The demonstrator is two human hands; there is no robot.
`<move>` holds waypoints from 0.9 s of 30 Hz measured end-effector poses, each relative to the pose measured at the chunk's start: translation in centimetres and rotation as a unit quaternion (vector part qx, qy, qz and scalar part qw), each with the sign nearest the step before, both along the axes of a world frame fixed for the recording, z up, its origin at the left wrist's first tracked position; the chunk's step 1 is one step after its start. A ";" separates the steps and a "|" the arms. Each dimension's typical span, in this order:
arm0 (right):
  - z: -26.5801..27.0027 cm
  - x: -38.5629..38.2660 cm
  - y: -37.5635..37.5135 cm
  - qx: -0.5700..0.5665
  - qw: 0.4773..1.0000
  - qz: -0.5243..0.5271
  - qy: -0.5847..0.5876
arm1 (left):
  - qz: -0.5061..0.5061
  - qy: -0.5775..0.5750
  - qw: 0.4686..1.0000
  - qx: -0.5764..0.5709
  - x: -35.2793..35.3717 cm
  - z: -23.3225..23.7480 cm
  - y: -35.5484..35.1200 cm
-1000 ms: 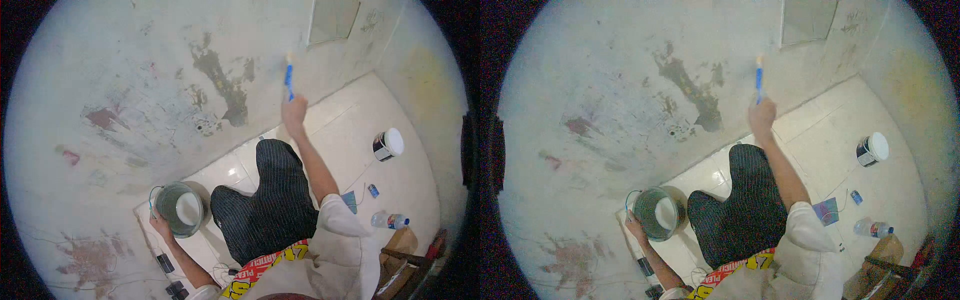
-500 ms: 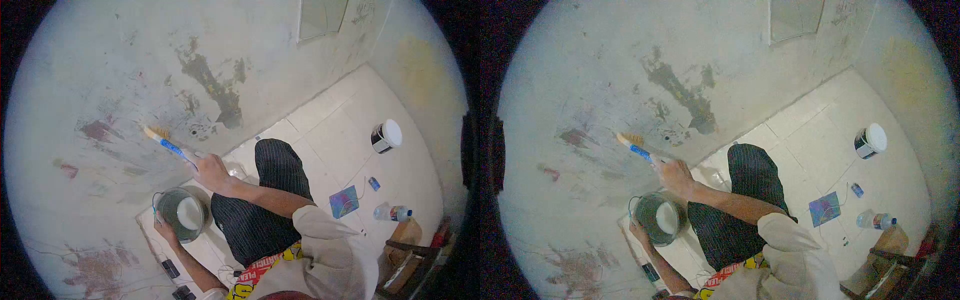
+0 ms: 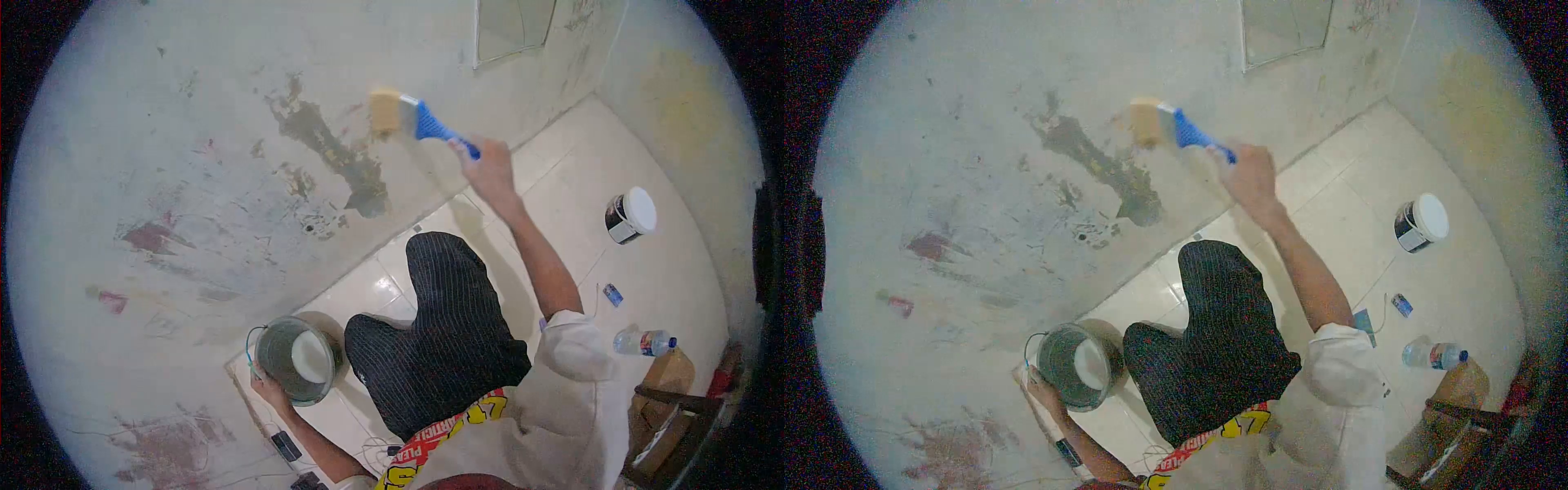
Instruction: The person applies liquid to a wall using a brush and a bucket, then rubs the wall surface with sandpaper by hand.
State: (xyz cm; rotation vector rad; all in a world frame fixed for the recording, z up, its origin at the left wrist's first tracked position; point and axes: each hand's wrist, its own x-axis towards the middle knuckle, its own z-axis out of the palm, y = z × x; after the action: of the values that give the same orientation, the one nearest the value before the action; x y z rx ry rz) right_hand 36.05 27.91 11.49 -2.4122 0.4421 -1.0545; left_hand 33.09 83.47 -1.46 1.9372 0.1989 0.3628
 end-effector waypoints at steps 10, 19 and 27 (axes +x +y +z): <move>-1.5 1.1 -7.3 -0.017 0.957 -0.280 0.079 | -0.001 0.028 0.999 0.024 0.7 -1.5 0.8; 2.4 2.3 11.1 -0.016 0.996 -0.066 0.065 | 0.004 0.032 0.999 -0.011 0.8 -2.8 1.3; 3.2 1.7 25.6 0.009 0.981 0.178 -0.077 | -0.013 0.039 0.999 0.018 0.6 -1.6 0.9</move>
State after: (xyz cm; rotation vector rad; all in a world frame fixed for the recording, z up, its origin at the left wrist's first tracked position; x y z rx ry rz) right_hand 37.79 53.55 14.64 -2.2606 -0.0330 -1.0555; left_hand 33.67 84.33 -3.05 1.9901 0.2199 0.2753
